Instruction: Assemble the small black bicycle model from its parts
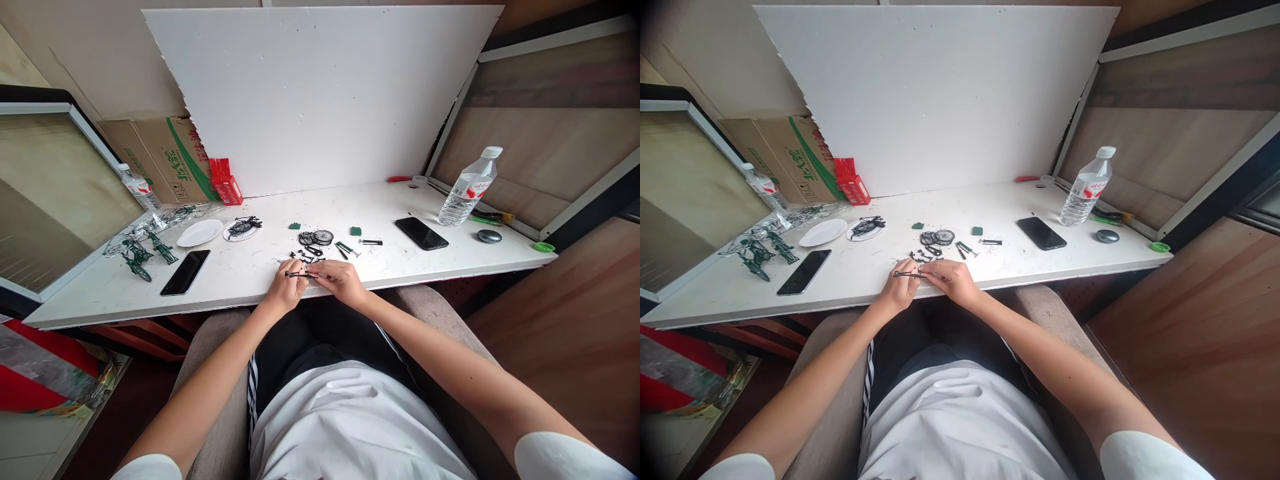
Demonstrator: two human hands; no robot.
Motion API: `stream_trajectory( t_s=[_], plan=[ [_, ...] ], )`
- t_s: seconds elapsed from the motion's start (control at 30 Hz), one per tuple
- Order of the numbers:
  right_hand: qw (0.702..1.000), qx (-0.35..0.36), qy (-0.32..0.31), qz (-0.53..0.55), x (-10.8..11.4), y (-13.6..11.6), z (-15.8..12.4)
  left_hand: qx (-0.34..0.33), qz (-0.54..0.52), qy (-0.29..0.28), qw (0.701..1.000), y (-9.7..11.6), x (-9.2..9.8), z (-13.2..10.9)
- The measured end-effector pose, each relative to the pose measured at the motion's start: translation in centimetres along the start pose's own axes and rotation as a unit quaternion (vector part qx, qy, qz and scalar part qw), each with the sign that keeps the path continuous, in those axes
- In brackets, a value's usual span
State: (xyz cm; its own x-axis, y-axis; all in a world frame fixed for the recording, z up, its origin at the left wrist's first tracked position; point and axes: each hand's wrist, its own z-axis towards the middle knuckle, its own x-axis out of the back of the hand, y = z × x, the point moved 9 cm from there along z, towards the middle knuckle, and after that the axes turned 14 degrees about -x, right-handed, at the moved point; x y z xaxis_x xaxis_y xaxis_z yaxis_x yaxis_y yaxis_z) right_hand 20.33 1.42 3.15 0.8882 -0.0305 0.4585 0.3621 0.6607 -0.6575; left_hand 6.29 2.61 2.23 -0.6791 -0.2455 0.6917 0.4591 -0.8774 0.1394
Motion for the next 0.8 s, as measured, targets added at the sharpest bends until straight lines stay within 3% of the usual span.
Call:
stream_trajectory(
  t_s=[0.37,0.53,0.8],
  plan=[
    [0.998,-0.059,0.0,-0.017,-0.1,1.0,0.6,0.079,-0.066,-0.01,0.995,-1.5,-0.3,0.1],
    [0.989,-0.07,0.033,-0.124,0.1,0.5,0.4,0.145,-0.097,-0.006,0.985,-2.7,0.1,0.1],
    [0.965,-0.08,0.001,-0.248,-0.2,1.1,1.0,0.262,-0.165,0.032,0.95,-6.5,1.5,-1.1]
  ],
)
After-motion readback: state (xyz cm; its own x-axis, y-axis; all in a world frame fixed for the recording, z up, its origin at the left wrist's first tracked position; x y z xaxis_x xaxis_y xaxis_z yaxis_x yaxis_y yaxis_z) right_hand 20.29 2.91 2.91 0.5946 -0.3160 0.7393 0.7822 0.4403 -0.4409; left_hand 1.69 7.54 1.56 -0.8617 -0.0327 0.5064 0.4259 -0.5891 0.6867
